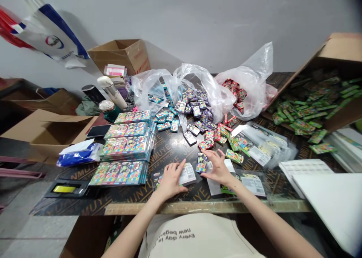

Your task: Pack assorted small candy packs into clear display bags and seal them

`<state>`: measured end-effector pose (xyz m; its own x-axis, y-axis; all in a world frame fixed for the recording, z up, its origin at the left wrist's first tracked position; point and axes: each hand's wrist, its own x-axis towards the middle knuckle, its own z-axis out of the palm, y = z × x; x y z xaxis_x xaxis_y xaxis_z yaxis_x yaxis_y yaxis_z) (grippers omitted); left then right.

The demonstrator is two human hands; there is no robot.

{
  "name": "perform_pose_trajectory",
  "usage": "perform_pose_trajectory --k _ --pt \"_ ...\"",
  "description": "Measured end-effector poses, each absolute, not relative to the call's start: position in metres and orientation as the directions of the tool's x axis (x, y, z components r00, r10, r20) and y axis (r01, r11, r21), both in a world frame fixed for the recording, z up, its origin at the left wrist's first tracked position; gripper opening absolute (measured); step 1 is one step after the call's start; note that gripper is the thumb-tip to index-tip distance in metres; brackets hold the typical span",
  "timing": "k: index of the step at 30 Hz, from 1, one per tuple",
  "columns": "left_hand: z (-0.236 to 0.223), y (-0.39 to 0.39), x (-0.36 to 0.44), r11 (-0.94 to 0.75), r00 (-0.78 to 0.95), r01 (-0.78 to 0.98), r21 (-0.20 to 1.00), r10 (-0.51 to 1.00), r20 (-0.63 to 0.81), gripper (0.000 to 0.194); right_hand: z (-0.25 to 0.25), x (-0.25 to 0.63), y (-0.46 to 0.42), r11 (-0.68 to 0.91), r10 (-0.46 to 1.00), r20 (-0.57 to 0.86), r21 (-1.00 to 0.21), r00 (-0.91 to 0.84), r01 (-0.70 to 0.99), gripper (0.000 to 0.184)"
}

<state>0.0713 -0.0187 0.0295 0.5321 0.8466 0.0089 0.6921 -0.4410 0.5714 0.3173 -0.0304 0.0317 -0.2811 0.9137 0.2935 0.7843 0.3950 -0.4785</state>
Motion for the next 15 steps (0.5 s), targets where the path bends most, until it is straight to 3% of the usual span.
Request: perform_pose_trajectory --k 3,7,10,13,15 --pt "0.027 -0.019 0.071 -0.477 0.542 0.708 0.520 0.840 0.032 0.103 0.026 0.320 -0.036 0.424 0.905 0.222 -0.485 -0.361 0.764 0.082" --pt "0.032 -0.016 0.070 -0.541 0.604 0.626 0.562 0.792 0.090 0.105 0.026 0.319 -0.037 0.448 0.883 0.170 -0.589 -0.438 0.673 0.096" --pt "0.036 -0.015 0.069 -0.560 0.637 0.578 0.594 0.764 0.100 0.106 0.029 0.318 -0.036 0.491 0.854 0.185 -0.594 -0.486 0.638 0.106" --pt "0.038 -0.015 0.067 -0.490 0.558 0.601 0.632 0.823 0.107 0.103 0.032 0.310 -0.038 0.421 0.907 0.273 -0.603 -0.321 0.678 0.109" --pt "0.039 -0.015 0.067 -0.448 0.510 0.606 0.658 0.853 0.110 0.103 0.036 0.303 -0.042 0.374 0.926 0.298 -0.652 -0.230 0.660 0.090"
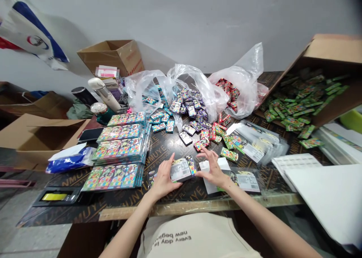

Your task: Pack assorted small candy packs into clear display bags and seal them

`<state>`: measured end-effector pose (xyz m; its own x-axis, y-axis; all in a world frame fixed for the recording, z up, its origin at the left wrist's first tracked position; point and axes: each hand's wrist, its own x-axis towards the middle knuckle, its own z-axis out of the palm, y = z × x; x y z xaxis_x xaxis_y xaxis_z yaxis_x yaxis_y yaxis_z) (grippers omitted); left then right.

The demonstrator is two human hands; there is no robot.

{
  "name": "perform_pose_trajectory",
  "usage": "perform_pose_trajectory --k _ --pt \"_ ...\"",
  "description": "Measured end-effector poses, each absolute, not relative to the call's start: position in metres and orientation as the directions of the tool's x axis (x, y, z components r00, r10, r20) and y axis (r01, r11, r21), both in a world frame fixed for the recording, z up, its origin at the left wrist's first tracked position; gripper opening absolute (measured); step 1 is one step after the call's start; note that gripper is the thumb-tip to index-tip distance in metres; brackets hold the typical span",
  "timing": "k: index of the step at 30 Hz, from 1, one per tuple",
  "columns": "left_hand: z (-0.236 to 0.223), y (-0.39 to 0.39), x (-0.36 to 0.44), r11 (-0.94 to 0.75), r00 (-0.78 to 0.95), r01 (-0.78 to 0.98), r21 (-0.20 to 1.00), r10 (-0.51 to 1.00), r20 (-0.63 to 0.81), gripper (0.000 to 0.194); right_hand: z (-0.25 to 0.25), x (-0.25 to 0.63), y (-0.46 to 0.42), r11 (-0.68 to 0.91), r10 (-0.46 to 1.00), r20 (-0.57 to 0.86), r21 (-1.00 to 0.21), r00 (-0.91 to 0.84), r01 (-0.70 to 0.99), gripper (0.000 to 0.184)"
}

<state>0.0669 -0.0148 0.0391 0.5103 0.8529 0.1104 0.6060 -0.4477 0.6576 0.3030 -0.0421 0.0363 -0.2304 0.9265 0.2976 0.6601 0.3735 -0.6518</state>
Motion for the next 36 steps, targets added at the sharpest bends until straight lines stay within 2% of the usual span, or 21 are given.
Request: perform_pose_trajectory --k 2,4,8,10,13,15,17,19,21,24,27,29,31,34,36 --pt "0.040 -0.015 0.067 -0.435 0.498 0.599 0.672 0.860 0.112 0.103 0.040 0.297 -0.044 0.400 0.916 0.284 -0.673 -0.282 0.622 0.067" --pt "0.040 -0.015 0.068 -0.432 0.498 0.597 0.676 0.860 0.109 0.103 0.042 0.296 -0.038 0.409 0.912 0.297 -0.649 -0.282 0.642 0.058" --pt "0.031 -0.017 0.070 -0.449 0.516 0.613 0.650 0.850 0.101 0.104 0.034 0.309 -0.006 0.137 0.907 0.412 -0.487 0.088 0.863 0.074" --pt "0.025 -0.018 0.071 -0.469 0.530 0.637 0.612 0.843 0.094 0.102 0.028 0.316 0.011 0.054 0.906 0.408 -0.369 0.109 0.928 0.078" --pt "0.021 -0.018 0.075 -0.479 0.531 0.669 0.568 0.843 0.086 0.095 0.026 0.318 0.022 0.076 0.936 0.351 -0.283 0.029 0.956 0.072" --pt "0.027 -0.018 0.081 -0.442 0.488 0.649 0.619 0.867 0.107 0.084 0.033 0.309 0.016 0.132 0.938 0.344 -0.286 -0.027 0.949 0.072" --pt "0.036 -0.019 0.090 -0.348 0.404 0.560 0.752 0.907 0.120 0.071 0.046 0.294 0.003 0.254 0.929 0.341 -0.295 -0.147 0.921 0.074" --pt "0.045 -0.019 0.102 -0.190 0.341 0.364 0.912 0.938 0.060 0.059 0.060 0.278 -0.013 0.421 0.889 0.329 -0.320 -0.317 0.848 0.076" --pt "0.053 -0.020 0.112 0.029 0.350 0.098 0.995 0.935 -0.062 0.048 0.072 0.267 -0.025 0.548 0.832 0.342 -0.386 -0.437 0.742 0.075" --pt "0.059 -0.021 0.118 0.368 0.435 -0.217 0.904 0.866 -0.248 0.036 0.079 0.267 -0.032 0.600 0.800 0.393 -0.545 -0.454 0.585 0.079" --pt "0.065 -0.023 0.114 0.562 0.501 -0.356 0.747 0.789 -0.355 0.033 0.075 0.275 -0.032 0.557 0.828 0.385 -0.646 -0.408 0.521 0.101" --pt "0.070 -0.025 0.112 0.601 0.525 -0.391 0.697 0.767 -0.368 0.032 0.070 0.278 -0.032 0.541 0.839 0.376 -0.649 -0.393 0.535 0.104" --pt "0.072 -0.026 0.111 0.608 0.559 -0.369 0.703 0.750 -0.354 0.032 0.066 0.278 -0.035 0.537 0.844 0.399 -0.636 -0.358 0.555 0.093" --pt "0.069 -0.025 0.108 0.524 0.574 -0.229 0.821 0.753 -0.321 0.038 0.063 0.282 -0.037 0.505 0.858 0.439 -0.619 -0.268 0.602 0.080" --pt "0.060 -0.022 0.101 0.302 0.480 -0.031 0.953 0.841 -0.250 0.048 0.059 0.291 -0.036 0.471 0.869 0.438 -0.588 -0.230 0.658 0.077"
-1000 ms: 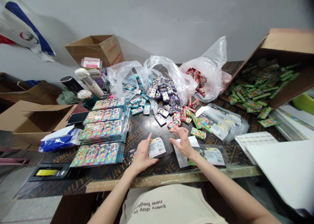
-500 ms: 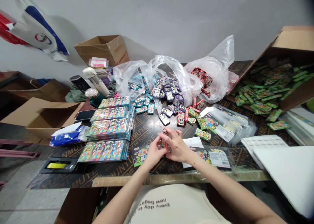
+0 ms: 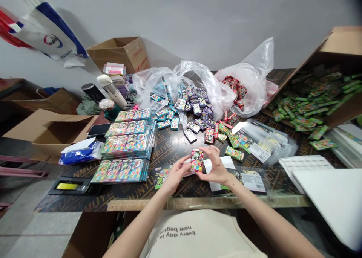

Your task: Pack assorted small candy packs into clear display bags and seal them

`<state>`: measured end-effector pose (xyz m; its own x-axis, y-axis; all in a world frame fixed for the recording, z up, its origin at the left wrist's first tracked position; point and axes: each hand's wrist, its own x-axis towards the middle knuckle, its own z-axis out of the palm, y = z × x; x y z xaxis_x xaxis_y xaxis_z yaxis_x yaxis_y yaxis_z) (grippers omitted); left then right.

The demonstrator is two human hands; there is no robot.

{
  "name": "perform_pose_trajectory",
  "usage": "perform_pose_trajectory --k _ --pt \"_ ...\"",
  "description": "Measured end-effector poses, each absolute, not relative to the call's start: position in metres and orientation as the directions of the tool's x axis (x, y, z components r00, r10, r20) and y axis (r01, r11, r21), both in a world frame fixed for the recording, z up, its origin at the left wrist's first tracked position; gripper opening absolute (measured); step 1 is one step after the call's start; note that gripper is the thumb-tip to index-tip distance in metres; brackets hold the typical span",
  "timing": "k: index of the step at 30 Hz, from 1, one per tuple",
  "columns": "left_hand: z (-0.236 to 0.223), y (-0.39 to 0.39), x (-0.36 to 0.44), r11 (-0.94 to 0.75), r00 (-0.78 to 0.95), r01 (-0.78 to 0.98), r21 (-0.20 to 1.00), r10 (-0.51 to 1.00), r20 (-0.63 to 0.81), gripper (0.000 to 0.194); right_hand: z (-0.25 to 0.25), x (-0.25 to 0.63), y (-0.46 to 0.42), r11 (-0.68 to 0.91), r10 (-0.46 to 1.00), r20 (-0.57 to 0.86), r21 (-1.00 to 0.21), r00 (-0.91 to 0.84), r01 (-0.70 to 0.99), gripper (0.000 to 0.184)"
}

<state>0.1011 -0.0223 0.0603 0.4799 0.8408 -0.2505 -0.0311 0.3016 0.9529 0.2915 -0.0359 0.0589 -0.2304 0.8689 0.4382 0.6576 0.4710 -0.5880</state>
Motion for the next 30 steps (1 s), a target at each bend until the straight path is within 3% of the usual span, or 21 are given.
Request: perform_pose_trajectory --k 2,4,6,9,15,18,20,24,26,29,30 --pt "0.049 -0.019 0.091 -0.031 0.403 0.280 0.959 0.911 -0.089 0.066 0.052 0.304 -0.034 0.430 0.885 0.413 -0.547 -0.216 0.718 0.075" --pt "0.037 -0.017 0.082 -0.302 0.451 0.540 0.785 0.892 0.033 0.088 0.041 0.315 -0.033 0.395 0.904 0.366 -0.509 -0.223 0.765 0.074" --pt "0.029 -0.017 0.077 -0.432 0.525 0.649 0.626 0.850 0.042 0.100 0.031 0.320 -0.034 0.378 0.917 0.315 -0.486 -0.246 0.788 0.073" --pt "0.025 -0.018 0.074 -0.475 0.553 0.674 0.566 0.832 0.040 0.101 0.022 0.320 -0.038 0.388 0.921 0.250 -0.527 -0.298 0.756 0.077" --pt "0.032 -0.016 0.073 -0.490 0.606 0.569 0.661 0.793 0.066 0.104 0.025 0.318 -0.039 0.430 0.878 0.175 -0.695 -0.445 0.576 0.096" --pt "0.034 -0.013 0.073 -0.449 0.556 0.573 0.685 0.828 0.077 0.102 0.027 0.313 -0.039 0.364 0.930 0.232 -0.701 -0.286 0.613 0.104" --pt "0.036 -0.012 0.076 -0.423 0.514 0.587 0.690 0.854 0.086 0.101 0.030 0.307 -0.043 0.321 0.947 0.262 -0.714 -0.187 0.622 0.092" --pt "0.037 -0.011 0.081 -0.431 0.498 0.595 0.678 0.860 0.109 0.100 0.039 0.307 -0.048 0.396 0.915 0.235 -0.681 -0.328 0.616 0.064" --pt "0.035 -0.011 0.081 -0.449 0.498 0.612 0.651 0.858 0.125 0.099 0.038 0.323 -0.047 0.317 0.943 0.288 -0.619 -0.169 0.718 0.057" --pt "0.026 -0.009 0.074 -0.485 0.521 0.650 0.586 0.845 0.122 0.095 0.025 0.366 -0.046 -0.048 0.884 0.371 -0.530 0.283 0.847 0.056" --pt "0.022 -0.008 0.071 -0.499 0.536 0.661 0.561 0.837 0.113 0.093 0.019 0.382 -0.046 -0.147 0.860 0.358 -0.507 0.363 0.849 0.058"
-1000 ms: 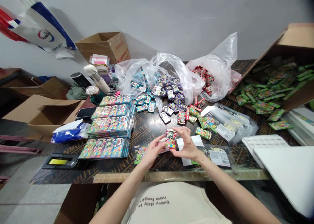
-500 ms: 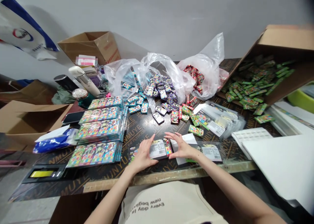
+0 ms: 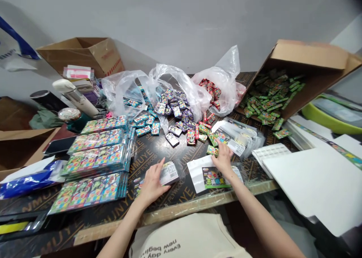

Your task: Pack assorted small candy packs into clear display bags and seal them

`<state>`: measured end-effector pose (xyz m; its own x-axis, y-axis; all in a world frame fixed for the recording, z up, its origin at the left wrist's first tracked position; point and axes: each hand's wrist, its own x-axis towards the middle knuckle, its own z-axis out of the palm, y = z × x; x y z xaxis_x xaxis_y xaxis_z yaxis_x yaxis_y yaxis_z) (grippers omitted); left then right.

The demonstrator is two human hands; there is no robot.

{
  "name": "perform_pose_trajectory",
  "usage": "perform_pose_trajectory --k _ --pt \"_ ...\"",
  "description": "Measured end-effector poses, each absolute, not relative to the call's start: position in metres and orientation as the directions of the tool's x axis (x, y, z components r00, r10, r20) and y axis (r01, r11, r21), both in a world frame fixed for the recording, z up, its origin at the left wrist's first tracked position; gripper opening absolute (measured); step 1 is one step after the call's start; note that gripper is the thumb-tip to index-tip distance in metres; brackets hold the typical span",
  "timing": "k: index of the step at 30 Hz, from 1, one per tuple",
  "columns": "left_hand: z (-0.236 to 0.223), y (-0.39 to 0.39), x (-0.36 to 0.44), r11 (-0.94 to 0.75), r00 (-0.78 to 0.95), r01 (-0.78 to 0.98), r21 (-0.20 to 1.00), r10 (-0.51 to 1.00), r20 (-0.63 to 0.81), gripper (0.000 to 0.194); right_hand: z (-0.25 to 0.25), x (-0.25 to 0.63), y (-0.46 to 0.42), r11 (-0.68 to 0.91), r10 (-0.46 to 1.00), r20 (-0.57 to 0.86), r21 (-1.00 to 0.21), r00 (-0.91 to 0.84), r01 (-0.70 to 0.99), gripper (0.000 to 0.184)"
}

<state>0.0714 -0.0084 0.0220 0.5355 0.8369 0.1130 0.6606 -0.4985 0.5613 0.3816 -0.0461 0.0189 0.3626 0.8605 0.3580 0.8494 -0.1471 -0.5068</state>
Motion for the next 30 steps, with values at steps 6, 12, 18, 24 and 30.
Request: perform_pose_trajectory --k 6,12,18,24,30 --pt "0.023 -0.007 0.080 -0.468 0.501 0.630 0.620 0.855 0.135 0.074 0.019 0.416 -0.056 -0.127 0.875 0.231 -0.739 0.426 0.662 0.049" --pt "0.059 -0.019 0.136 0.220 0.426 0.055 0.974 0.877 -0.223 0.042 0.059 0.324 -0.059 -0.172 0.985 -0.174 -0.960 -0.013 -0.222 0.036" --pt "0.064 -0.014 0.130 0.456 0.334 -0.232 0.859 0.867 -0.370 0.028 0.057 0.293 -0.064 0.065 0.998 0.064 -0.987 -0.009 0.149 0.069" --pt "0.062 -0.022 0.120 0.466 0.375 -0.146 0.873 0.842 -0.387 0.025 0.069 0.292 -0.058 0.442 0.891 0.298 -0.742 -0.342 0.504 0.090" --pt "0.062 -0.014 0.108 0.372 0.367 -0.053 0.927 0.870 -0.329 0.027 0.069 0.292 -0.055 0.411 0.910 0.308 -0.758 -0.277 0.507 0.072"
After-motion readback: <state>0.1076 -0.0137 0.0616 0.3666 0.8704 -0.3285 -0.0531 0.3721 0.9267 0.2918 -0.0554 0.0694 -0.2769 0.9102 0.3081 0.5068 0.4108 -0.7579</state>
